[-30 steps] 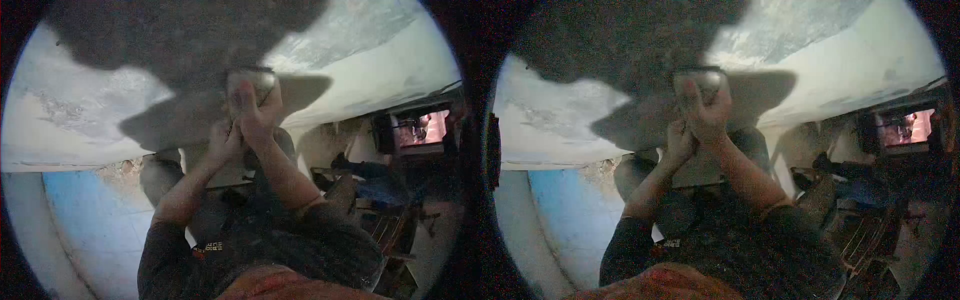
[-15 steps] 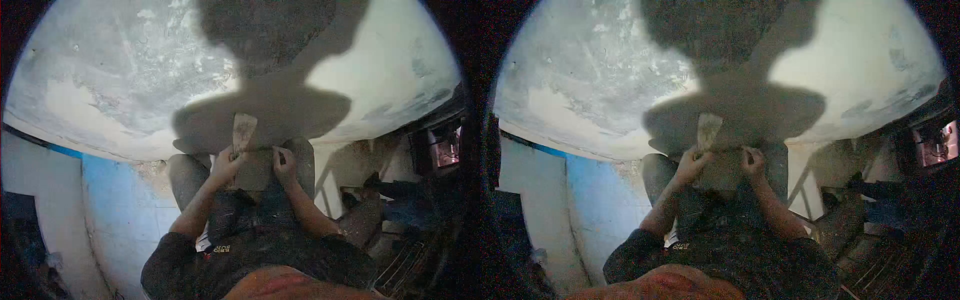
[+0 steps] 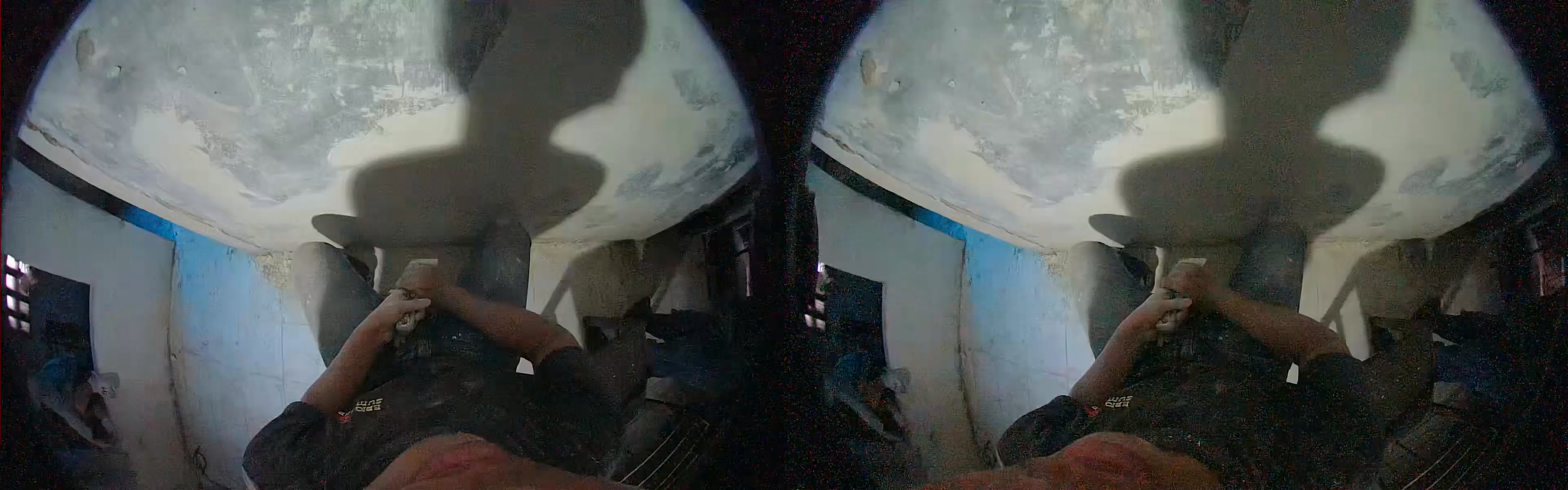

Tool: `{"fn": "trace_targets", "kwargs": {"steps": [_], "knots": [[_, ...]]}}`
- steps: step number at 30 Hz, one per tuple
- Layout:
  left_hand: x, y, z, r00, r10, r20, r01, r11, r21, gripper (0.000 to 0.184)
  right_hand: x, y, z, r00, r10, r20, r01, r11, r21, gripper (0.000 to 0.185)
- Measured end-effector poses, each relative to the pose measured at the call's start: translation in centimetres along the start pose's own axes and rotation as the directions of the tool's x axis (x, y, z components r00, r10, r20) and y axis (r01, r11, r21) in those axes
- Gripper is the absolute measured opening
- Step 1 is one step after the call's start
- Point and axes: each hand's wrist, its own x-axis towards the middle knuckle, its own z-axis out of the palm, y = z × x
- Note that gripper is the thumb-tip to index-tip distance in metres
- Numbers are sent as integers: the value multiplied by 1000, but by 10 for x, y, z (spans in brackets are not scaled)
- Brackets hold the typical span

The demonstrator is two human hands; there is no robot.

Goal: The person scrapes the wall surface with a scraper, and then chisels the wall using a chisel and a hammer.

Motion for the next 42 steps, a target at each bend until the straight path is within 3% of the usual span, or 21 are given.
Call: {"fn": "trace_targets", "kwargs": {"steps": [3,7,9,11,13,14,16,17,18,19,21,23,26,27,28,31,35,36,37,39,42], "knots": [[-18,15,10,999,37,-26,-35,997,65,19,4,-22,-62,979,121,167,-82,971,-223,17],[-34,14,4,994,89,-59,-67,950,303,36,7,-23,-57,947,179,268,-109,960,-256,28],[-34,7,-1,960,264,-96,-202,887,416,38,19,-22,-56,929,177,325,-98,964,-245,39],[-42,13,-1,880,441,-177,-234,726,647,39,40,-24,-72,979,37,199,13,970,-244,31],[-69,43,17,740,632,-228,-81,421,904,37,74,-33,-105,987,-114,114,143,944,-296,24],[-76,55,23,680,675,-287,-93,468,879,33,91,-34,-115,976,-192,101,216,915,-341,22],[-93,83,22,547,814,-195,-148,323,935,32,134,-26,-115,882,-432,-187,350,867,-354,19],[-101,97,20,472,871,-136,-169,241,956,32,156,-36,-130,885,-423,-196,329,865,-378,19],[-109,111,14,471,847,-246,-119,337,934,29,178,-50,-150,888,-412,-204,307,862,-404,18],[-119,127,8,461,814,-353,-71,430,900,27,199,-53,-157,745,-544,-386,314,797,-516,18],[-148,164,18,386,894,-228,-174,314,934,22,221,-70,-193,809,-480,-340,314,841,-440,19],[-162,189,29,439,855,-276,-111,357,927,18,231,-76,-201,811,-434,-391,245,860,-448,22],[-112,213,12,405,912,-64,-297,198,934,14,234,-41,-220,920,-300,-251,174,889,-424,28],[-100,218,9,407,913,-19,-335,169,927,13,237,-37,-215,889,-337,-310,175,875,-451,27],[-107,224,6,508,851,-136,-278,311,909,11,239,-32,-207,855,-372,-362,173,862,-477,26],[-137,212,23,336,937,-93,-310,204,929,10,247,-50,-215,655,-545,-523,238,806,-542,24],[-110,239,4,431,895,-113,-292,257,921,11,254,-28,-211,733,-460,-502,174,840,-514,32],[-114,247,-2,471,847,-246,-277,407,870,12,256,-20,-211,733,-467,-495,159,825,-542,34],[-122,247,0,464,862,-205,-284,364,887,10,262,-23,-203,851,-305,-427,136,914,-381,40],[-141,238,34,372,904,-211,-247,316,916,14,258,-43,-205,729,-359,-583,151,915,-374,39],[-105,258,17,448,883,-142,-253,278,927,15,243,-8,-201,743,-288,-604,5,905,-426,29]]}}
